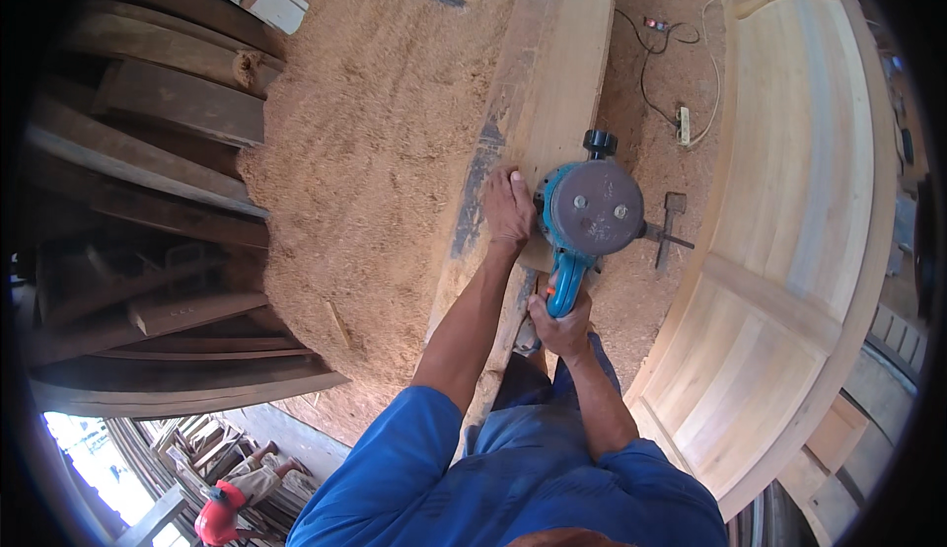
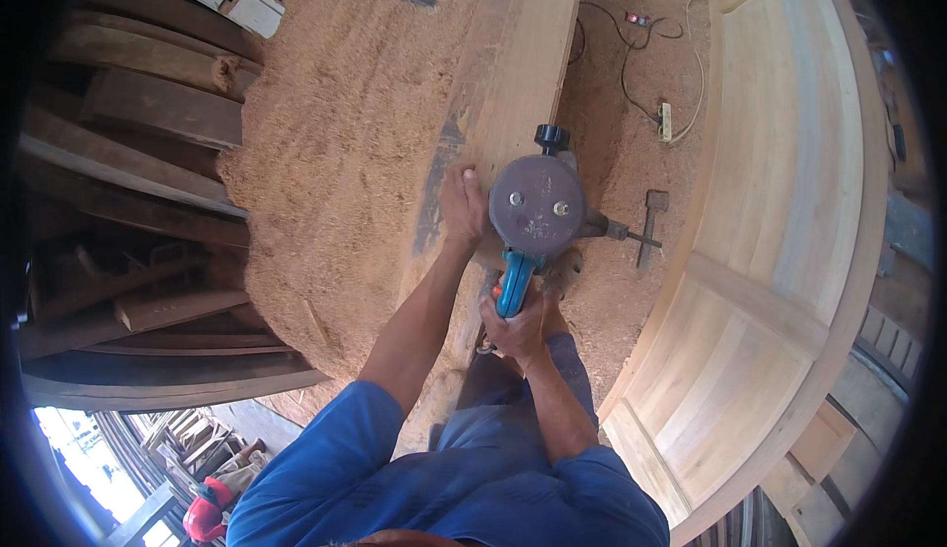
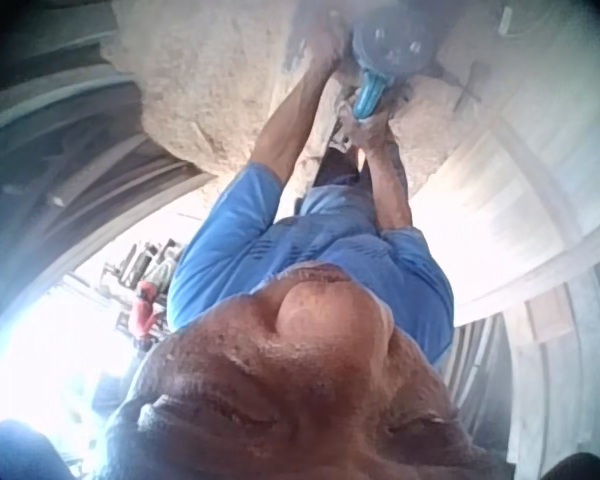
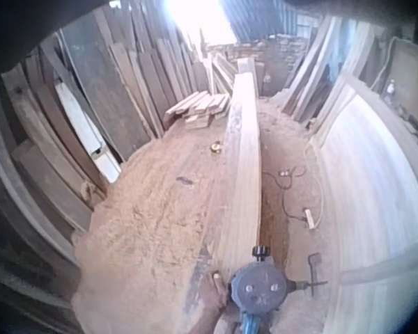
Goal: The person selects a wooden plank and places it on a workbench. They then use a handheld electric router to smooth the surface of the plank, moving the tool along the length of the wood while standing barefoot on the bench.
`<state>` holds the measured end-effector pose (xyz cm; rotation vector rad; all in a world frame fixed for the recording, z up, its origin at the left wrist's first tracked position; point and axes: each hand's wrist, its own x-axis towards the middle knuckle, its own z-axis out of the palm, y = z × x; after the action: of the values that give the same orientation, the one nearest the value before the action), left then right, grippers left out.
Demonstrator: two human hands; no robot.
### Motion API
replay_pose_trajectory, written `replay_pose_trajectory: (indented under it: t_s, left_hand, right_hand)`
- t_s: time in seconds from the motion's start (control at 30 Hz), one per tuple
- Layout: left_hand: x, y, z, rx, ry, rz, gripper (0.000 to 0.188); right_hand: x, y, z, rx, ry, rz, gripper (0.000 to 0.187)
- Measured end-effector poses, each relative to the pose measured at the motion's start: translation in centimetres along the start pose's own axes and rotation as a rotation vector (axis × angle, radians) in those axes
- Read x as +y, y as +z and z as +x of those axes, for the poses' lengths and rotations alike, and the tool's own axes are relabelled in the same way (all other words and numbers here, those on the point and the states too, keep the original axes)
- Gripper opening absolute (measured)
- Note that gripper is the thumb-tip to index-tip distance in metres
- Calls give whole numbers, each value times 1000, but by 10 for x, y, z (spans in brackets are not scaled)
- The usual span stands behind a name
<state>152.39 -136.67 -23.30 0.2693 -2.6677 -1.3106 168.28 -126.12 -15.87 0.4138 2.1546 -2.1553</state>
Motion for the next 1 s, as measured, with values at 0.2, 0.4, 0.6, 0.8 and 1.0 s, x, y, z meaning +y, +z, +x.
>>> replay_pose_trajectory:
  t_s: [0.2, 0.4, 0.6, 0.8, 1.0]
  left_hand:
    - [1, -3, -4, -45, 11, 104, 36]
    - [9, -3, -5, -45, -40, 131, 34]
    - [11, -2, -1, -102, -86, 194, 32]
    - [16, 1, 3, -102, -133, 243, 28]
    - [13, 3, 4, -98, -87, 280, 17]
  right_hand:
    - [4, 5, 36, 21, -127, -43, 28]
    - [-10, 0, 76, 13, -235, -96, 28]
    - [-20, -4, 122, 82, -110, -55, 30]
    - [-20, -30, 253, 94, -200, -150, 36]
    - [-53, -43, 366, 166, -179, -108, 46]
